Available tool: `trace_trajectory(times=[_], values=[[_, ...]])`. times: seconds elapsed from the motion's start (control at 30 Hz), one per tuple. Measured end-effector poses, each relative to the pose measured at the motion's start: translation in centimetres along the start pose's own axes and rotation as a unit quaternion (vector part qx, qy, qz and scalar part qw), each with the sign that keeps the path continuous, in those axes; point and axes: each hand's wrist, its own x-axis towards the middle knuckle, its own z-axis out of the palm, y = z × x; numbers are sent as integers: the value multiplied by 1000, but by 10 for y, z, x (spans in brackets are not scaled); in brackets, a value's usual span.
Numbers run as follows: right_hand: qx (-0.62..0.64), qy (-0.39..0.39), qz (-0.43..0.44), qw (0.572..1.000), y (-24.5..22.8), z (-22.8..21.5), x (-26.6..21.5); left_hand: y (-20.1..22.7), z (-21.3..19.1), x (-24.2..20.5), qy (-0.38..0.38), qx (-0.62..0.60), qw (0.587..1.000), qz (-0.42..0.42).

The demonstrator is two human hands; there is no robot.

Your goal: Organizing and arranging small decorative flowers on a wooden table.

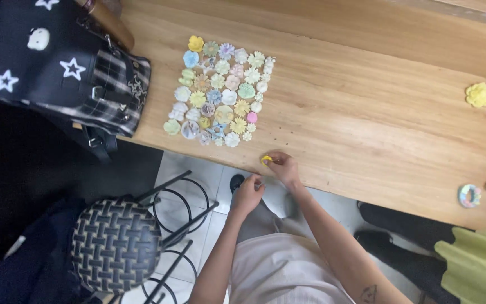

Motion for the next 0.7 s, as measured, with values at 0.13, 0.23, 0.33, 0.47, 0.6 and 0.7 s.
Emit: trace_trajectory(times=[0.13, 0.23, 0.33, 0.47, 0.6, 0.7], values=[[70, 67, 80, 992, 20, 73, 18, -25, -48, 17, -33, -37, 999, 19], [91, 149, 137, 975, -6, 97, 17, -26, -73, 32, -66, -26, 997, 32], [-41, 229, 130, 964, -25, 103, 7, -30, -83, 42, -90, -20, 995, 42], [-25, 258, 138, 956, -29, 105, 7, -42, -85, 57, -109, -51, 992, 38], [170, 245, 185, 936, -10, 109, 17, -45, -85, 68, -125, -65, 990, 20], [207, 252, 180, 928, -10, 115, 23, -57, -78, 80, -143, -56, 988, 5]])
